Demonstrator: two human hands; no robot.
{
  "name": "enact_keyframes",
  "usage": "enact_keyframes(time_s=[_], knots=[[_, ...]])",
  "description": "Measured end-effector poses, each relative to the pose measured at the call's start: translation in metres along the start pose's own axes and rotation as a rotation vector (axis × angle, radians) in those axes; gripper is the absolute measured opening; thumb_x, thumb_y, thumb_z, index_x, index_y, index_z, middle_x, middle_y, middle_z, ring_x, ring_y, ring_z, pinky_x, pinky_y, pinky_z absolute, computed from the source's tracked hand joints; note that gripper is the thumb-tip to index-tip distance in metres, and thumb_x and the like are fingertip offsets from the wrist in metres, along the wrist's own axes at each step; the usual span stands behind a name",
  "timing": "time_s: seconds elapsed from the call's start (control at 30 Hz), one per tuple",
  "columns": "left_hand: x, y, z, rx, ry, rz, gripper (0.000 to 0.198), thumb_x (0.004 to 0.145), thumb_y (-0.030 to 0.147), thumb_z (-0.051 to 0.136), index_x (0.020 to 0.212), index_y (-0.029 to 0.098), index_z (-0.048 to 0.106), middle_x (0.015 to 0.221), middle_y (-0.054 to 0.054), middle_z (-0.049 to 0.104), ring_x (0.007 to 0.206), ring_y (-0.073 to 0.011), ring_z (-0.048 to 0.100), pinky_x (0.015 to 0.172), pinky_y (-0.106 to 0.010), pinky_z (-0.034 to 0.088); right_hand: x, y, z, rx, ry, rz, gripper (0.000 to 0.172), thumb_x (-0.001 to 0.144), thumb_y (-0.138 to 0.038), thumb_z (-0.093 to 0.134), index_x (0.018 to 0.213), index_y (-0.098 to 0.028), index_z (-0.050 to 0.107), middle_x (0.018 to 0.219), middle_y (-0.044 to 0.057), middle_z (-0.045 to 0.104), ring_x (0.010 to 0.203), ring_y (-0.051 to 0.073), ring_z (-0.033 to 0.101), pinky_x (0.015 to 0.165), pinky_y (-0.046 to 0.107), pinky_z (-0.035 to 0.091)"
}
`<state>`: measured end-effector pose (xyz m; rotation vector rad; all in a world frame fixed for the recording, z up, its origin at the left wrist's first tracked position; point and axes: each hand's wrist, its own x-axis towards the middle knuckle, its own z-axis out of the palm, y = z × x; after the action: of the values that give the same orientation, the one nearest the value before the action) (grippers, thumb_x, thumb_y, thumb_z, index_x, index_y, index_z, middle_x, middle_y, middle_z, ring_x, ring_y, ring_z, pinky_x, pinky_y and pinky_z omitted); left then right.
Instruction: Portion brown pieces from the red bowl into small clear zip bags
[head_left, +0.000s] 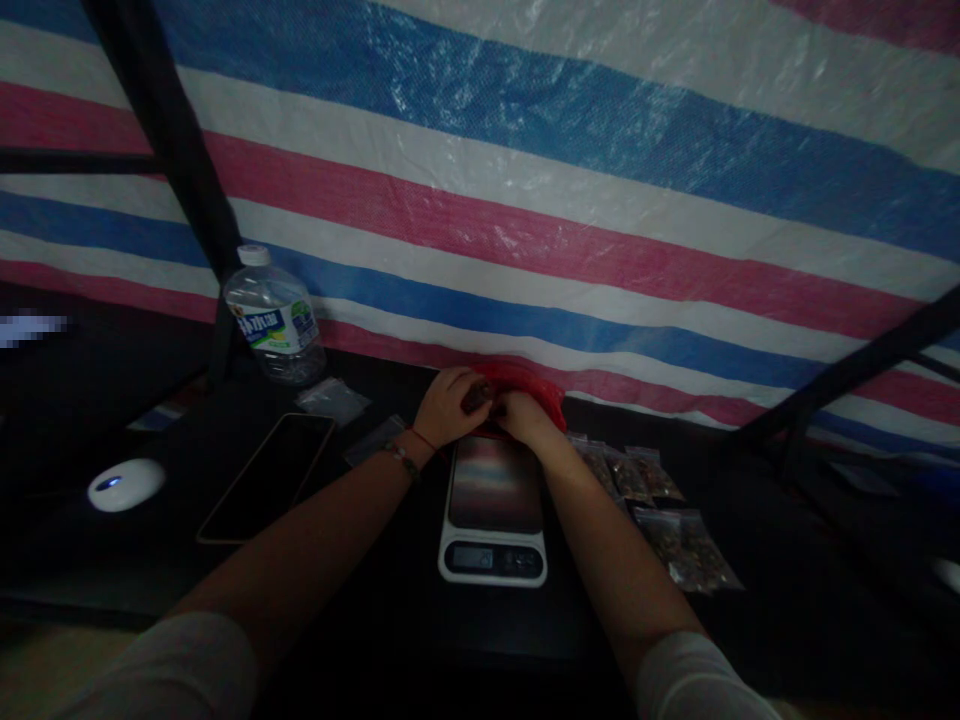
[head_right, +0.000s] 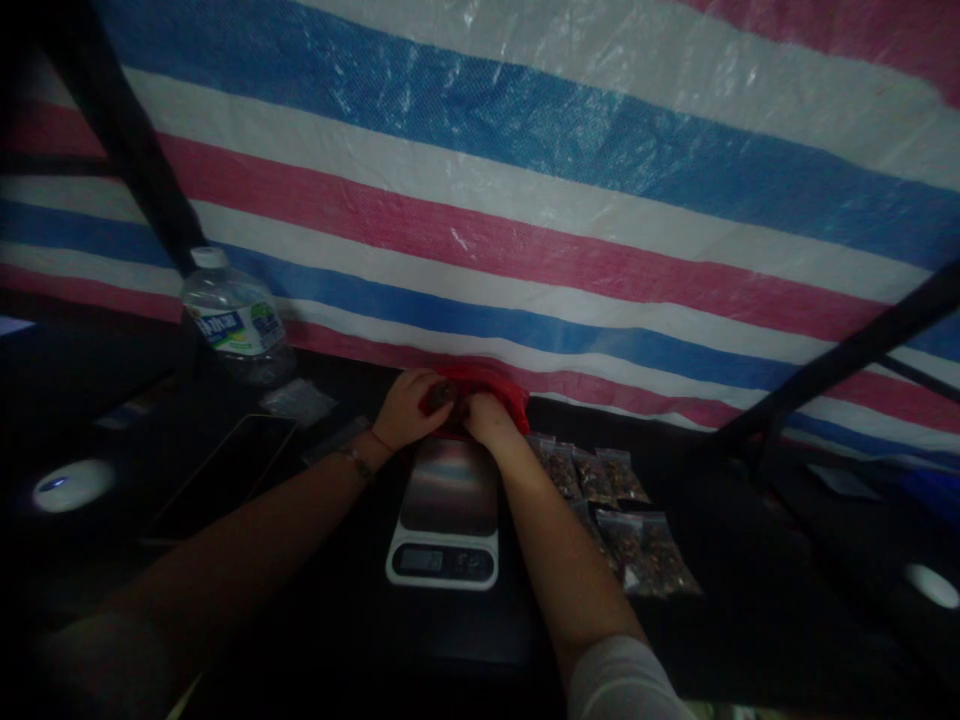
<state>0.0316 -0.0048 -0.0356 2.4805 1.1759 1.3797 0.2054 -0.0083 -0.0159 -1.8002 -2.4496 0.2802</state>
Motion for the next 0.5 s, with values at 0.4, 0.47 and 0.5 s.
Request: enact_keyframes(time_s=[0.4,0.47,0.5], knots=[[-0.001,-0.003,0.009,-0.148,-0.341,-0.087,0.028,0.076,0.032,0.064,0.101,0.02,0.065,0.101,-0.007,0.069,0.095,-0.023,0.064,0.084,-0.034,0.05,-0.006,0.008,-0.018,0.308,0.29,0.051,0.018,0.077,-0.013,0.062,0.093,-0.017,0.072,0.094,0.004,0.072,0.086,0.015,0.065,0.078,0.022,0.046],[-0.001,-0.004,0.011,-0.15,-0.342,-0.092,0.028,0.076,0.033,0.064,0.1,0.02,0.065,0.098,-0.007,0.07,0.091,-0.0224,0.065,0.081,-0.033,0.051,-0.007,0.003,-0.018,0.357,0.33,-0.005,0.018,0.077,-0.013,0.063,0.092,-0.017,0.072,0.094,0.003,0.072,0.085,0.014,0.065,0.078,0.022,0.046],[-0.001,-0.004,0.012,-0.151,-0.337,-0.095,0.028,0.076,0.033,0.064,0.101,0.02,0.065,0.097,-0.007,0.07,0.09,-0.022,0.065,0.08,-0.033,0.051,-0.008,0.0,-0.018,0.372,0.332,-0.032,0.018,0.077,-0.012,0.062,0.092,-0.017,0.072,0.094,0.003,0.072,0.085,0.014,0.064,0.078,0.022,0.046]])
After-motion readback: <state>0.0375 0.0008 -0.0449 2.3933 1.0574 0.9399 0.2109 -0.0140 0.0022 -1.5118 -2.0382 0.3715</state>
